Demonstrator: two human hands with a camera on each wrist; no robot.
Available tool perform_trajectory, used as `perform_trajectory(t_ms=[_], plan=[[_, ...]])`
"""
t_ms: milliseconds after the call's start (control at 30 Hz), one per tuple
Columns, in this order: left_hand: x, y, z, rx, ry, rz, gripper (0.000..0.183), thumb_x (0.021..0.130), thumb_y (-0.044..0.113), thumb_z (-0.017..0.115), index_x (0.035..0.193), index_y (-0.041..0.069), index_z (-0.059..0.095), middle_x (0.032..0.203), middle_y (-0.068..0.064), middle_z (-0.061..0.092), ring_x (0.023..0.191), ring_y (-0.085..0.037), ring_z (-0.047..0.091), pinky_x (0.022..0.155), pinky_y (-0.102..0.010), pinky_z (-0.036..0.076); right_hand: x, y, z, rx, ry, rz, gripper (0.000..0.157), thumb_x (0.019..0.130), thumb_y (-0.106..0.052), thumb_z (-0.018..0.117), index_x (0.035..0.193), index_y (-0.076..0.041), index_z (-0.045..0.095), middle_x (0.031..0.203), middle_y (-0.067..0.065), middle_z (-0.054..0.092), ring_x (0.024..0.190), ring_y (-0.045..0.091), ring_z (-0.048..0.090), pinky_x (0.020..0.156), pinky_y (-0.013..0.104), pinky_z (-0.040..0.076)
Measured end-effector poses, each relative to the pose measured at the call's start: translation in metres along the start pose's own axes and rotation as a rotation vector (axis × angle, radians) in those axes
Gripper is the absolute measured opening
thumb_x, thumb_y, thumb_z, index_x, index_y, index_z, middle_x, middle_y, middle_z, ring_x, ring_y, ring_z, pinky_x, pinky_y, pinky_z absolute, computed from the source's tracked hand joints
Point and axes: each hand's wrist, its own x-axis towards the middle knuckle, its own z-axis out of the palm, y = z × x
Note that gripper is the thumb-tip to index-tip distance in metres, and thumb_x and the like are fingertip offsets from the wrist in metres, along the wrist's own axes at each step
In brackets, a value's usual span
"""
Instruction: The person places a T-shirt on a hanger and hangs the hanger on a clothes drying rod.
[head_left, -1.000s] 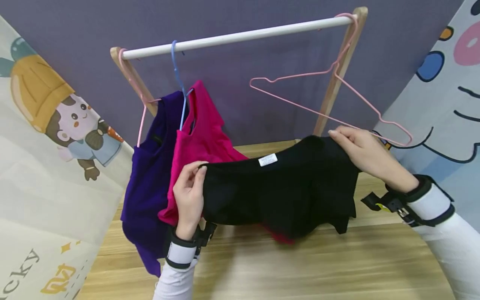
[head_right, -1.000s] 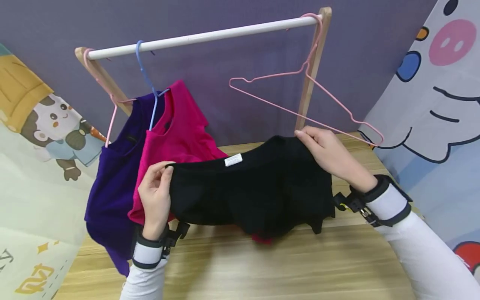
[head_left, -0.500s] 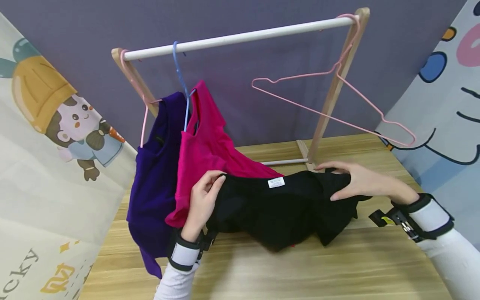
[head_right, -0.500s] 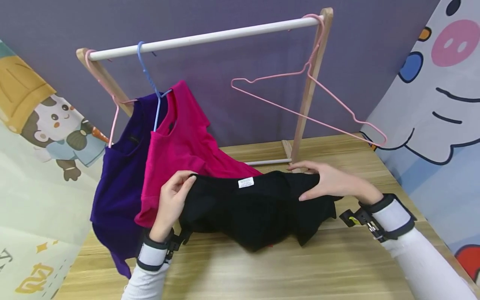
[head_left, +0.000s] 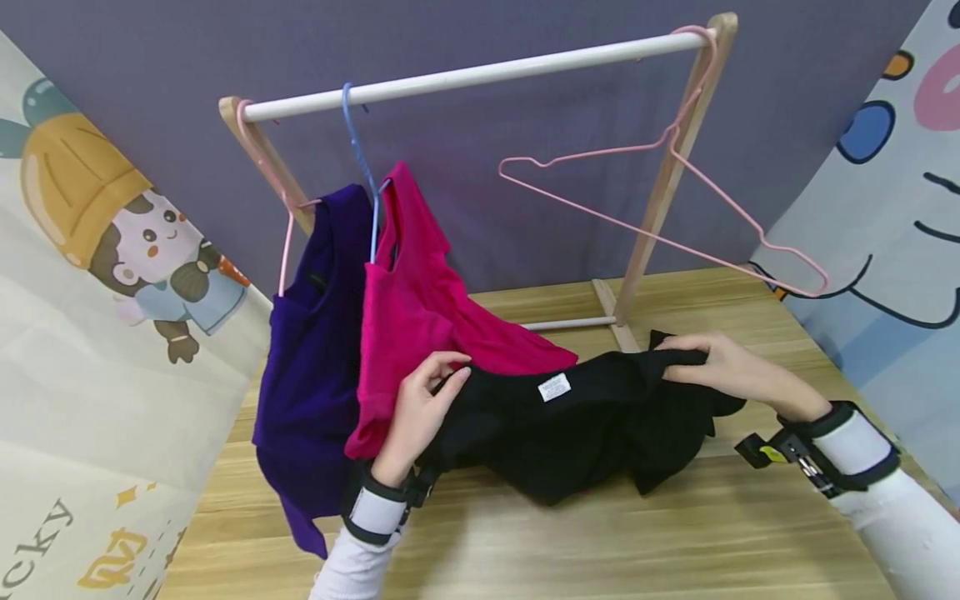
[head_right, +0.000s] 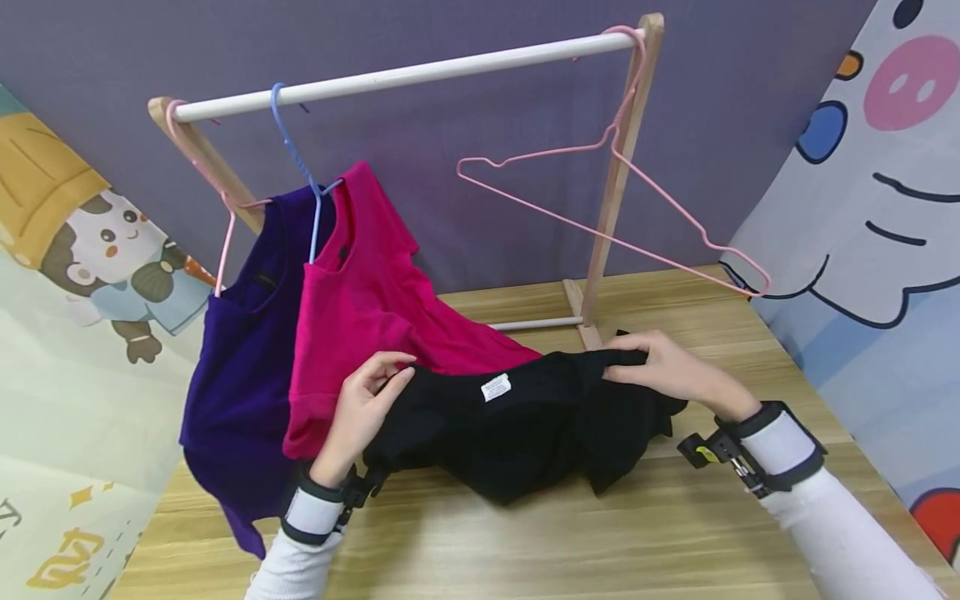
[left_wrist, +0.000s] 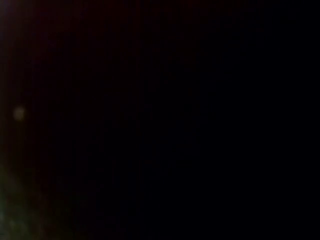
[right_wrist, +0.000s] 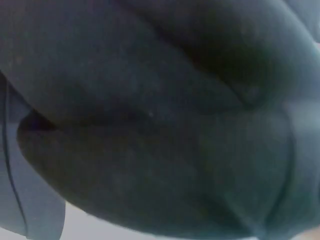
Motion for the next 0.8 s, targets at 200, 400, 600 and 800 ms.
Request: perform_trajectory(t_ms=[200, 400, 600, 800], plan=[[-0.003, -0.009, -0.001, 0.132, -0.144, 0.002, 0.039, 0.069, 0.028, 0.074, 0.104, 0.023, 0.057, 0.073, 0.000, 0.053, 0.072, -0.011, 0.051, 0.074, -0.041, 0.048, -0.003, 0.001, -0.001, -0.032, -0.079, 0.173, 0.013, 0.088, -0.016, 0.052, 0.092, -0.010, 0.062, 0.085, 0.015, 0.060, 0.087, 0.022, 0.054, 0.075, 0.042, 0.047], [-0.010, -0.015, 0.000, 0.258, -0.301, 0.060, 0.052, 0.062, 0.024, 0.078, 0.107, 0.015, 0.055, 0.098, -0.005, 0.064, 0.090, -0.013, 0.056, 0.079, -0.041, 0.048, -0.006, 0.007, -0.002, 0.007, -0.034, 0.252, 0.024, 0.094, -0.019, 0.041, 0.079, -0.009, 0.056, 0.066, -0.001, 0.044, 0.066, 0.009, 0.045, 0.060, 0.030, 0.039], [-0.008, -0.014, 0.003, 0.280, -0.176, 0.177, 0.019, 0.069, 0.009, 0.072, 0.084, 0.005, 0.062, 0.079, -0.007, 0.065, 0.075, -0.014, 0.058, 0.067, -0.037, 0.051, -0.007, 0.005, -0.005, -0.006, 0.060, 0.357, 0.032, 0.096, -0.028, 0.035, 0.093, -0.007, 0.059, 0.085, 0.007, 0.057, 0.077, 0.008, 0.050, 0.068, 0.028, 0.042], [-0.009, -0.010, 0.001, 0.182, -0.065, 0.289, 0.006, 0.074, 0.005, 0.067, 0.077, 0.008, 0.063, 0.070, -0.003, 0.060, 0.066, -0.011, 0.052, 0.057, -0.034, 0.048, -0.007, 0.001, 0.001, -0.099, 0.248, 0.275, 0.024, 0.093, -0.022, 0.043, 0.097, -0.008, 0.061, 0.090, 0.010, 0.061, 0.077, 0.004, 0.052, 0.066, 0.019, 0.041]])
